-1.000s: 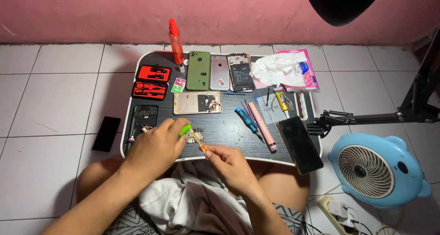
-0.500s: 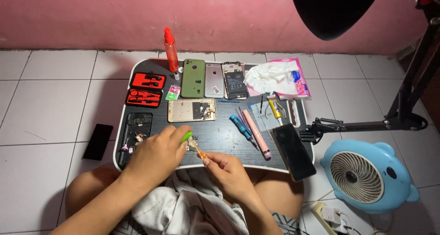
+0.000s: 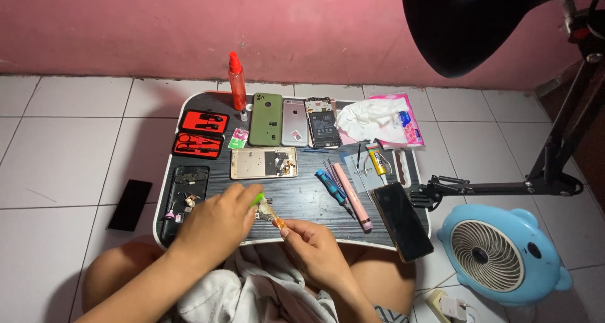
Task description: Disassembling and cleaning the internal components of a smartphone using a precision screwdriver and a small brush.
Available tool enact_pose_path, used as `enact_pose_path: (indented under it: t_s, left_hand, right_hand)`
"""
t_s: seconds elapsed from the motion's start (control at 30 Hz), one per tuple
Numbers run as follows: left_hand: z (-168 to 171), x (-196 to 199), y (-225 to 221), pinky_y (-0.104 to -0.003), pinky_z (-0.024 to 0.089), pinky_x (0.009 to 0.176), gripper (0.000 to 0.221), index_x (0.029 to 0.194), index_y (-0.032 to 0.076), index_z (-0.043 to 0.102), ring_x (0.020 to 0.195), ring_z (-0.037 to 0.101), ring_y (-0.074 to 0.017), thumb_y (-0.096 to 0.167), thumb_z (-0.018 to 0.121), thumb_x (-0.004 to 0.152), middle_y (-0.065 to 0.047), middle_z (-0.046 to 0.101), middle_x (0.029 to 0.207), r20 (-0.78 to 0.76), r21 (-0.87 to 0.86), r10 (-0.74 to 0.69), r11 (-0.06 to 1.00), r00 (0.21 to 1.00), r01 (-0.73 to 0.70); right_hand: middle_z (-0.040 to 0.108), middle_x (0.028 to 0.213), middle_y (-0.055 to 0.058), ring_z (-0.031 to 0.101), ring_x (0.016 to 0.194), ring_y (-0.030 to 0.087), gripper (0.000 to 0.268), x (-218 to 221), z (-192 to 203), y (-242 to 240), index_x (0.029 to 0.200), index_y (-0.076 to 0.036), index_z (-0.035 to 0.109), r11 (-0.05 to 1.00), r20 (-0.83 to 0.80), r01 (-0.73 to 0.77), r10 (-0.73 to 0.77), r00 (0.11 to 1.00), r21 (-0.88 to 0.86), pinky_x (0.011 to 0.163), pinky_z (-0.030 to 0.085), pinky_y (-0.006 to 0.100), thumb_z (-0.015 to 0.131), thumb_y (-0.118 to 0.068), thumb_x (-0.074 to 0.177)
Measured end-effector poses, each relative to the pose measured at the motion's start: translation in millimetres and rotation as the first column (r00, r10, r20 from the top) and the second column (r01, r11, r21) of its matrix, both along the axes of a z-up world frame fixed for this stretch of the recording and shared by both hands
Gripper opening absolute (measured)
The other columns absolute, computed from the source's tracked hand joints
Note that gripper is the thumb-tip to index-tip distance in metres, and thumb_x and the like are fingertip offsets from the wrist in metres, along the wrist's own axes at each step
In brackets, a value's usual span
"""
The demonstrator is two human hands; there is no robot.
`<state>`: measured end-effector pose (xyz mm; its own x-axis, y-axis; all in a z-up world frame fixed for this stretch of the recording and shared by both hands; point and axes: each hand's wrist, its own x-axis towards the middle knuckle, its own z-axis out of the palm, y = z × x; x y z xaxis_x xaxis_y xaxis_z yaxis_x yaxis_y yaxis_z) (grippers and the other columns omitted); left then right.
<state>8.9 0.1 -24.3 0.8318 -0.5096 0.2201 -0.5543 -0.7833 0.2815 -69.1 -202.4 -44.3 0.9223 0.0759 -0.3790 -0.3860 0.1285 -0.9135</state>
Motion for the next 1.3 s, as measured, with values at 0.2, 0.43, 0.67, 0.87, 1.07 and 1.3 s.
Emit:
enact_pose_path:
  t_s: [0.2, 0.43, 0.67, 0.87, 1.07, 1.3]
  left_hand:
    - [13, 6, -6, -0.055, 0.057, 0.054, 0.039, 0.121, 0.019, 0.055, 0.061, 0.071, -0.0378, 0.019, 0.068, 0.085, -0.006, 0.069, 0.091, -0.035, -0.089, 0.059, 0.994, 0.998, -0.062]
    - [11, 32, 9, -0.049, 0.064, 0.055, 0.031, 0.124, 0.015, 0.057, 0.06, 0.074, -0.0342, 0.02, 0.06, 0.094, -0.013, 0.072, 0.093, -0.136, -0.073, 0.077, 0.993, 0.988, -0.088]
    - [40, 111, 51, -0.038, 0.042, 0.055, 0.018, 0.121, 0.003, 0.056, 0.062, 0.055, -0.0227, 0.004, 0.064, 0.104, -0.009, 0.062, 0.084, 0.145, -0.587, 0.235, 0.803, 0.961, -0.108]
    - [12, 207, 45, -0.037, 0.05, 0.075, 0.044, 0.142, 0.012, 0.031, 0.087, 0.062, -0.025, -0.003, 0.041, 0.102, -0.015, 0.059, 0.108, 0.25, -0.743, 0.101, 0.658, 0.963, 0.124]
    - [-30, 241, 32, -0.04, 0.055, 0.093, 0.066, 0.155, 0.014, 0.021, 0.113, 0.068, -0.0283, -0.004, 0.059, 0.104, -0.015, 0.065, 0.129, 0.183, -0.646, 0.146, 0.764, 0.972, 0.007]
    - [-45, 237, 28, -0.046, 0.052, 0.09, 0.064, 0.153, 0.01, 0.028, 0.106, 0.067, -0.0361, 0.0, 0.063, 0.101, -0.02, 0.064, 0.124, 0.102, -0.571, 0.168, 0.817, 0.98, -0.081]
  right_hand:
    - [0.05, 0.057, -0.003, 0.034, 0.046, 0.003, 0.031, 0, 4, 1, 0.12, 0.01, 0.076, 0.987, -0.03, 0.071, -0.067, 0.997, 0.147, 0.041, 0.02, 0.021, 0.06, -0.007, 0.1]
    - [0.049, 0.057, -0.005, 0.032, 0.044, 0.002, 0.033, -1, -9, -19, 0.124, 0.008, 0.073, 0.993, 0.099, 0.037, -0.048, 0.994, 0.113, 0.038, 0.019, 0.021, 0.062, -0.009, 0.099]
    - [0.047, 0.054, -0.004, 0.031, 0.041, 0.002, 0.033, -2, -25, -30, 0.126, 0.008, 0.072, 0.968, 0.031, 0.217, -0.222, 0.974, 0.129, 0.035, 0.017, 0.018, 0.061, -0.006, 0.098]
    - [0.053, 0.062, -0.002, 0.037, 0.049, 0.002, 0.033, -8, -41, -24, 0.126, 0.009, 0.072, 0.96, 0.078, 0.278, -0.279, 0.957, 0.016, 0.042, 0.023, 0.018, 0.061, -0.006, 0.099]
    - [0.058, 0.068, 0.002, 0.039, 0.052, 0.006, 0.031, -17, -50, -29, 0.123, 0.009, 0.075, 0.936, 0.054, 0.341, -0.337, 0.94, -0.089, 0.045, 0.026, 0.02, 0.061, -0.004, 0.098]
    - [0.055, 0.066, 0.001, 0.037, 0.05, 0.005, 0.03, -15, -50, -30, 0.123, 0.008, 0.074, 0.94, 0.031, 0.335, -0.333, 0.942, -0.071, 0.041, 0.023, 0.021, 0.06, -0.004, 0.098]
